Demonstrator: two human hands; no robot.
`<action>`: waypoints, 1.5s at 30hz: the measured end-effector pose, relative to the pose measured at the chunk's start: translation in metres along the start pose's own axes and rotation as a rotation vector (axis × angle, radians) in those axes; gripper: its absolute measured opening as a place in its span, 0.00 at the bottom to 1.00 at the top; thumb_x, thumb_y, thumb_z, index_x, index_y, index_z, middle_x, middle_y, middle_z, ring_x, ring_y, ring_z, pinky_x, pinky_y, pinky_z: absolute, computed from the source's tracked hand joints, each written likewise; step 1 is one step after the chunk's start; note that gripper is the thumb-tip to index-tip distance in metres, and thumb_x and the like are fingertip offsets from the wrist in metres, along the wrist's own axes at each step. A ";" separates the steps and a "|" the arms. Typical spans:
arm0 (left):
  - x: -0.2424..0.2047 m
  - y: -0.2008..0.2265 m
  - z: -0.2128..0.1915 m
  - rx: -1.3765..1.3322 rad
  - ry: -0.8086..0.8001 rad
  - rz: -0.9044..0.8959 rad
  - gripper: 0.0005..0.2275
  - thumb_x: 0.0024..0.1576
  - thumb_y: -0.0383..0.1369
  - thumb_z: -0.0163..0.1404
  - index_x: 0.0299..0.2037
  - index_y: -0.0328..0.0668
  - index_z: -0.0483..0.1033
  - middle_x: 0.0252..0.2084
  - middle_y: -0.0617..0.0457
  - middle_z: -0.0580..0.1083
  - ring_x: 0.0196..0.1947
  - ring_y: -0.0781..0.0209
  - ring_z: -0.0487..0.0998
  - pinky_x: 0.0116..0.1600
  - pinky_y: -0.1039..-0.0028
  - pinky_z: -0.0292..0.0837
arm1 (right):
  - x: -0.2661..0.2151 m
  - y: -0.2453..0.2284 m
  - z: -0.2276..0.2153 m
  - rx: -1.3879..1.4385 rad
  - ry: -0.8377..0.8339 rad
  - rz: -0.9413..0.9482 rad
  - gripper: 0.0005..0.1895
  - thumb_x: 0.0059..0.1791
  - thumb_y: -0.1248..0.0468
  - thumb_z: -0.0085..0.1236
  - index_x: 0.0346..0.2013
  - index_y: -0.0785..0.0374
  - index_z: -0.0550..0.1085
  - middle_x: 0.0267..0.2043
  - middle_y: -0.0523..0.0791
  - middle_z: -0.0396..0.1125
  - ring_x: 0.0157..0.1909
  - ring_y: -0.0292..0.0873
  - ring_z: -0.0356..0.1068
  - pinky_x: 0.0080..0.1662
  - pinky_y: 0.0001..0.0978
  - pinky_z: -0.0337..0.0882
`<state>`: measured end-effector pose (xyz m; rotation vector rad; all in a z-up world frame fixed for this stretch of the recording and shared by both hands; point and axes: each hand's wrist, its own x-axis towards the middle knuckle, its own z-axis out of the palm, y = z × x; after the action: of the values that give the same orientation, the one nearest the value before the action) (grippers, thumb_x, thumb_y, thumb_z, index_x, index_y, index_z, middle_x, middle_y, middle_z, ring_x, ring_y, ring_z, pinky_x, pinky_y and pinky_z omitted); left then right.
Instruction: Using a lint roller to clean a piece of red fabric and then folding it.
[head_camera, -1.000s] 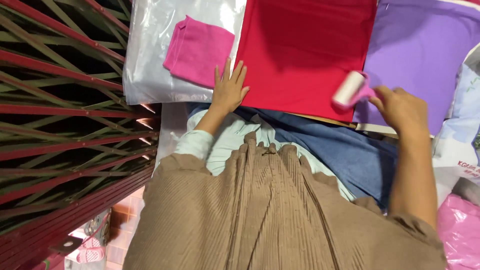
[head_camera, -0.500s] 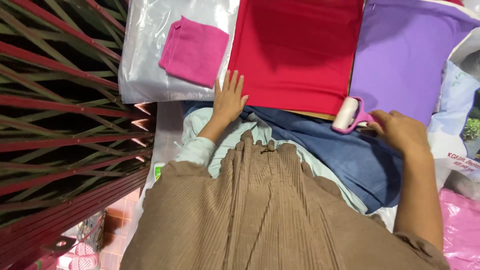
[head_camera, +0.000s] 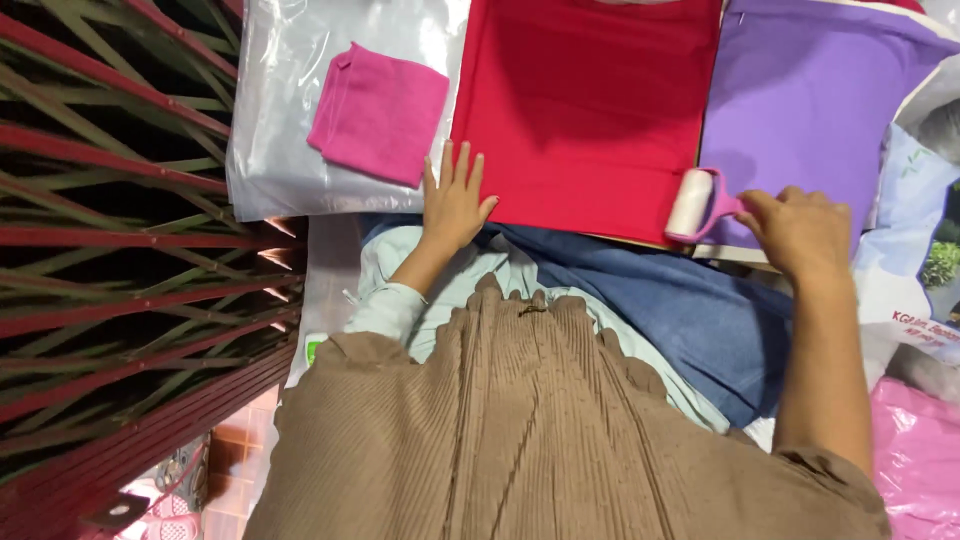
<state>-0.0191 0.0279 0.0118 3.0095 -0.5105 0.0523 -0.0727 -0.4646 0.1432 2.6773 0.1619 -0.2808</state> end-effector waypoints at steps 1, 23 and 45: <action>0.016 0.005 -0.004 -0.002 -0.008 0.001 0.34 0.62 0.55 0.45 0.74 0.42 0.59 0.78 0.42 0.52 0.78 0.38 0.43 0.73 0.35 0.40 | 0.010 -0.013 -0.016 0.002 -0.007 -0.002 0.24 0.57 0.31 0.37 0.59 0.30 0.73 0.44 0.44 0.75 0.42 0.55 0.77 0.40 0.50 0.72; 0.123 -0.024 -0.013 -0.001 0.034 -0.015 0.26 0.69 0.43 0.45 0.75 0.41 0.58 0.78 0.48 0.52 0.77 0.42 0.41 0.73 0.34 0.39 | 0.149 -0.160 -0.090 0.464 0.222 -0.248 0.20 0.57 0.44 0.52 0.61 0.44 0.75 0.42 0.50 0.71 0.44 0.60 0.70 0.41 0.55 0.65; 0.130 -0.086 -0.003 0.102 -0.002 0.118 0.23 0.72 0.41 0.40 0.76 0.44 0.60 0.78 0.46 0.54 0.76 0.34 0.36 0.72 0.30 0.33 | 0.164 -0.111 -0.043 0.614 0.170 -0.217 0.23 0.64 0.45 0.49 0.65 0.54 0.77 0.39 0.59 0.71 0.44 0.66 0.70 0.42 0.55 0.67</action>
<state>0.1319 0.0664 0.0145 3.0746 -0.7069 0.0864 0.0765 -0.3354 0.0988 3.2983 0.4907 -0.1890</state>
